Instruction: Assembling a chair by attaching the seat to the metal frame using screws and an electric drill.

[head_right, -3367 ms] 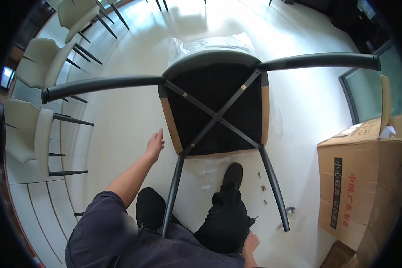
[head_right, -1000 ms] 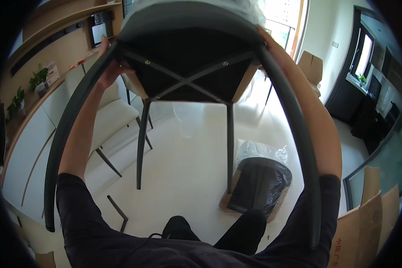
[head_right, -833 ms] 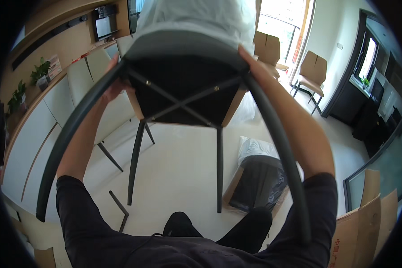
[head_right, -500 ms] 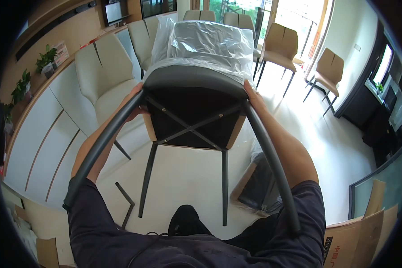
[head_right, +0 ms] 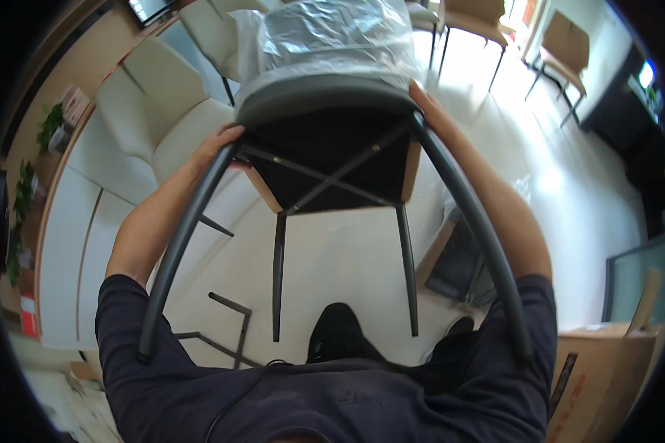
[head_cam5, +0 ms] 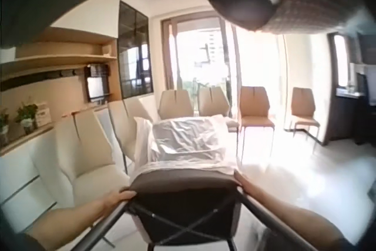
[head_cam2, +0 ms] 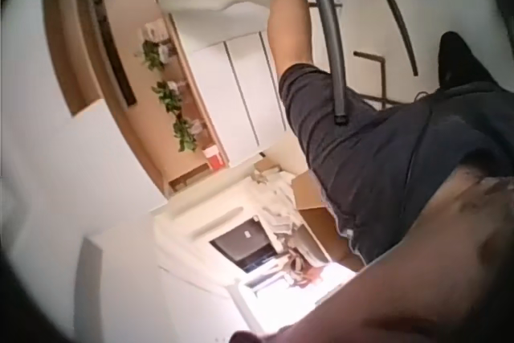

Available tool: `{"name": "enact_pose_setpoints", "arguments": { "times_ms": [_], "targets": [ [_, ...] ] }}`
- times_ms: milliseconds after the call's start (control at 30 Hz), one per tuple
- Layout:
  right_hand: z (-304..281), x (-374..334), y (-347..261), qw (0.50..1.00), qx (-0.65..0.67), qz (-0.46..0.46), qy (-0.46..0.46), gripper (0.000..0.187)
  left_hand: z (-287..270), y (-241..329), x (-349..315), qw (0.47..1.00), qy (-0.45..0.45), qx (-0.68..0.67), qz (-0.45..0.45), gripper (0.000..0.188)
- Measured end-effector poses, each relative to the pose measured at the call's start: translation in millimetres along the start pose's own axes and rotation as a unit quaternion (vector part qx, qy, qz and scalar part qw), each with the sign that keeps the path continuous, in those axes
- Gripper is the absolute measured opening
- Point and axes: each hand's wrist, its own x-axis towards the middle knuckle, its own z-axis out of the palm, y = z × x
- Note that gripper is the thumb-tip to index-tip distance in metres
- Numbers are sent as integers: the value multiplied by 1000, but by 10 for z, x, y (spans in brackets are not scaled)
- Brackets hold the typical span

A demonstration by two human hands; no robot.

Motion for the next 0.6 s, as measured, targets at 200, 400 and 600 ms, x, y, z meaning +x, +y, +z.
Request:
{"name": "enact_pose_setpoints", "arguments": {
  "times_ms": [200, 400, 600],
  "targets": [
    [-37, -121, 32, 999, 18, 28, -20, 76, 1, 146, 111, 997, -65, -8, -48, 62],
    [165, -345, -552, 981, -32, 192, 8, 95, 22, 64, 262, 997, -58, -32, -46, 55],
    [-188, -908, -831, 911, 59, 408, -13, 89, 115, 100, 344, 1000, -23, 7, -18, 69]
  ]
}}
